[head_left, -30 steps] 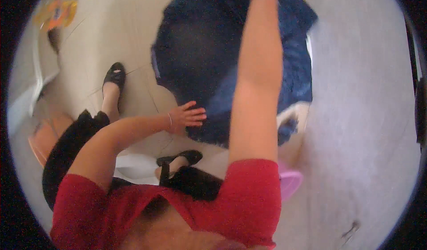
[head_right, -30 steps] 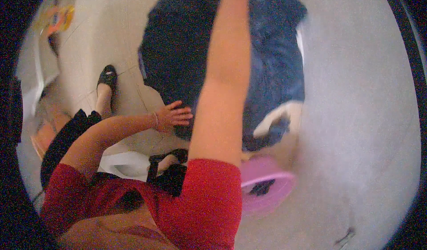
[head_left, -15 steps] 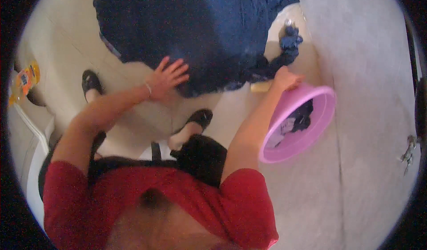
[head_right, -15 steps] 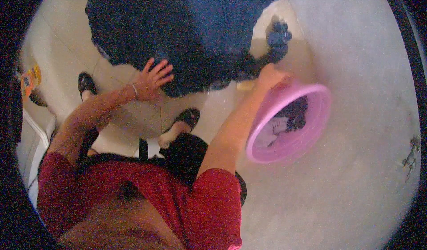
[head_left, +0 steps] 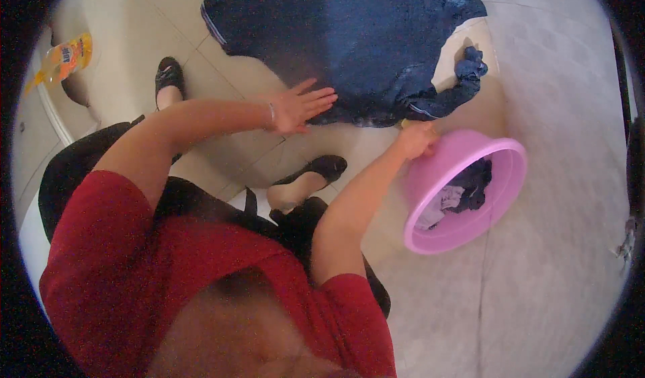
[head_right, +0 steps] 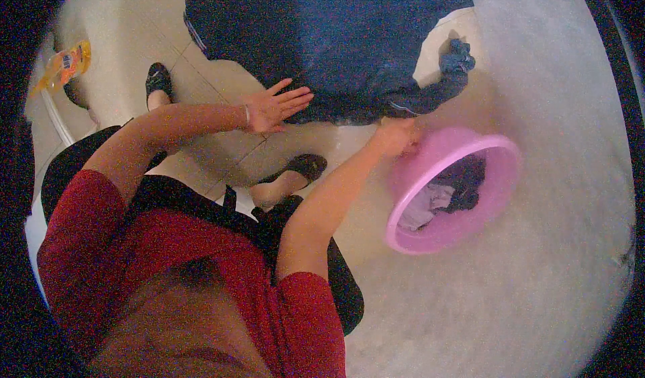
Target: The person scrubs a pair of denim jeans and a dark shirt on the floor using a bar of soap and a brush, and places items into a pink basin.
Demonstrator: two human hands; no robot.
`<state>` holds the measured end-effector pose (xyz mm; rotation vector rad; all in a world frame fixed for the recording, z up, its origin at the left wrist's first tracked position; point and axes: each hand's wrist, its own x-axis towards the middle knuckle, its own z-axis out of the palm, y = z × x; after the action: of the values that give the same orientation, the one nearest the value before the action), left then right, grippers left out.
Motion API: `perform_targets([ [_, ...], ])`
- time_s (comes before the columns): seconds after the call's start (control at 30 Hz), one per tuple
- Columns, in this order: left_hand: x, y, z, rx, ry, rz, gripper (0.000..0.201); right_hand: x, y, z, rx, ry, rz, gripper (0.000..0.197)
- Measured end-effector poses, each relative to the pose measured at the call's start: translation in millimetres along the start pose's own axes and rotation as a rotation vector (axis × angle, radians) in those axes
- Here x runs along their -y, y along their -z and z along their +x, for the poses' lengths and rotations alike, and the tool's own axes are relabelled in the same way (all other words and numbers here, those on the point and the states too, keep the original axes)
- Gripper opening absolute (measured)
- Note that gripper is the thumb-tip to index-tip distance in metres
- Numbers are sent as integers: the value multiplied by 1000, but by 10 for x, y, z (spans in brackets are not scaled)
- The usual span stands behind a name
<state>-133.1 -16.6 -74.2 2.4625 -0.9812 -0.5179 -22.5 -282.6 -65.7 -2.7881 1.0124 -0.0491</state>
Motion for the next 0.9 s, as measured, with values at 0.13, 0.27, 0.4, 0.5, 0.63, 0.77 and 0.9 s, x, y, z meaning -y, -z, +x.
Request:
perform_targets([
  [0.13,-28,-3,3,-8,31,1,83,30,5,3,-48,-23,-31,59],
  [0.27,-13,-56,-34,19,29,-31,82,129,-1,162,-22,-97,-80,59],
  [0.4,-28,19,-28,18,51,-80,81,129,-274,548,-9,-592,322,59],
  [0.5,-32,62,42,-30,0,-61,82,-255,-443,1103,142,-695,174,65],
  [0.63,-14,-53,14,-20,34,-85,82,4,-53,786,256,157,-407,69],
  [0.77,9,-93,-34,-22,53,-25,84,748,673,20,-274,467,142,73],
  [0.9,-13,10,44,43,26,16,81,1052,187,-654,165,1123,271,65],
])
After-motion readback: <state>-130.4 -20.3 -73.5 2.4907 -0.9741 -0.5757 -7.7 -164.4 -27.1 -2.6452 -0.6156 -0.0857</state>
